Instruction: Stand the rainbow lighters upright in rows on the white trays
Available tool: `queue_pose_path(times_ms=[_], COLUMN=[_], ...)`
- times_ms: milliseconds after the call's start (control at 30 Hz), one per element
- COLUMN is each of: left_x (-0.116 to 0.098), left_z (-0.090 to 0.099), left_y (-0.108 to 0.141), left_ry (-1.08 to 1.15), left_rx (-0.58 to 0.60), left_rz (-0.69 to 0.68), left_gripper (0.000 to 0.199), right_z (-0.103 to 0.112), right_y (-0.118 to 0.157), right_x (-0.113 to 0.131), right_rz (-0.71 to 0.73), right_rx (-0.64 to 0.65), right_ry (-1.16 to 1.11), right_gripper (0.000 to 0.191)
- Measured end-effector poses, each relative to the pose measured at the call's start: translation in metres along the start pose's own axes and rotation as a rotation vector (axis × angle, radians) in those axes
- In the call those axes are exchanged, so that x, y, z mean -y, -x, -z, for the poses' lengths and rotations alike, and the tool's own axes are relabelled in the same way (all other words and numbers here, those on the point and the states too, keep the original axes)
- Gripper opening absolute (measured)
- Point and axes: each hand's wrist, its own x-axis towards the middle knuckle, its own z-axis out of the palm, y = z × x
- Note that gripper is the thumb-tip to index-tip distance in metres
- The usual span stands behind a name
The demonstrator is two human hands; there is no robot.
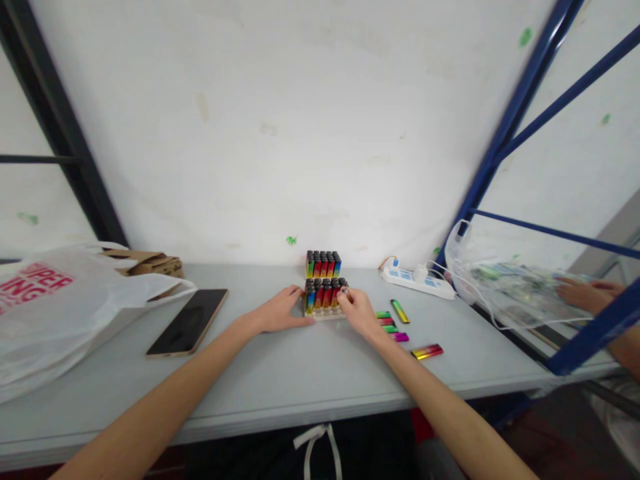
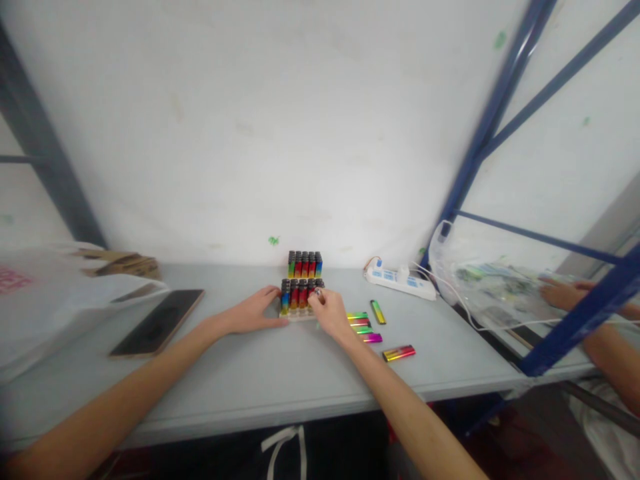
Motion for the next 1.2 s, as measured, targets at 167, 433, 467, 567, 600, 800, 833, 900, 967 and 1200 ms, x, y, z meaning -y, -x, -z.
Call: queue_pose_path(times_ms=[167, 433, 467, 567, 600, 800, 833, 900, 967, 1200], left_x=[0.001, -0.001, -0.001, -0.001, -0.001, -0.001, -0.001, -0.001, -0.002, -0.001], left_z=[-0.001, 0.0, 0.0, 0.0, 0.0, 0.0, 0.0, 0.0, 0.0, 0.0], left_y=[0.0, 0.0, 0.0, 0.0, 0.0, 0.0, 0.0, 0.0, 0.0, 0.0], left_ry=[0.022, -0.001, -0.008, -0.019, -0.014, 0.03, 0.032, 0.033, 0.033, 0.015], left_rx=[-0.025, -0.008, -0.007, -0.006, -0.006, -0.018, -0.019, -0.014, -0.007, 0.027], left_rz=[-0.022, -0.02, -0.021, -0.019, -0.018, -0.023, -0.026, -0.031, -0.032, -0.011], left_gripper=[0.061, 0.065, 0.065, 0.065, 0.065, 0.066, 0.065, 0.064, 0.063, 0.06], right_z=[0.003, 0.005, 0.004, 0.0, -0.002, -0.009, -0.01, -0.011, -0.013, -0.016], right_y=[0.004, 0.009, 0.009, 0.008, 0.007, 0.003, 0.003, 0.003, 0.002, -0.002], right_x=[0.009, 0.018, 0.018, 0.017, 0.016, 0.012, 0.011, 0.011, 0.011, 0.017], right_rz=[0.098, 0.37, 0.368, 0.288, 0.258, 0.215, 0.218, 0.213, 0.183, 0.113], right_rx=[0.058, 0.107, 0.103, 0.108, 0.103, 0.072, 0.083, 0.1, 0.117, 0.167], right_ry=[0.024, 0.311, 0.346, 0.354, 0.33, 0.213, 0.213, 0.218, 0.22, 0.502], right_gripper=[0.036, 0.032, 0.034, 0.038, 0.038, 0.03, 0.028, 0.027, 0.029, 0.033])
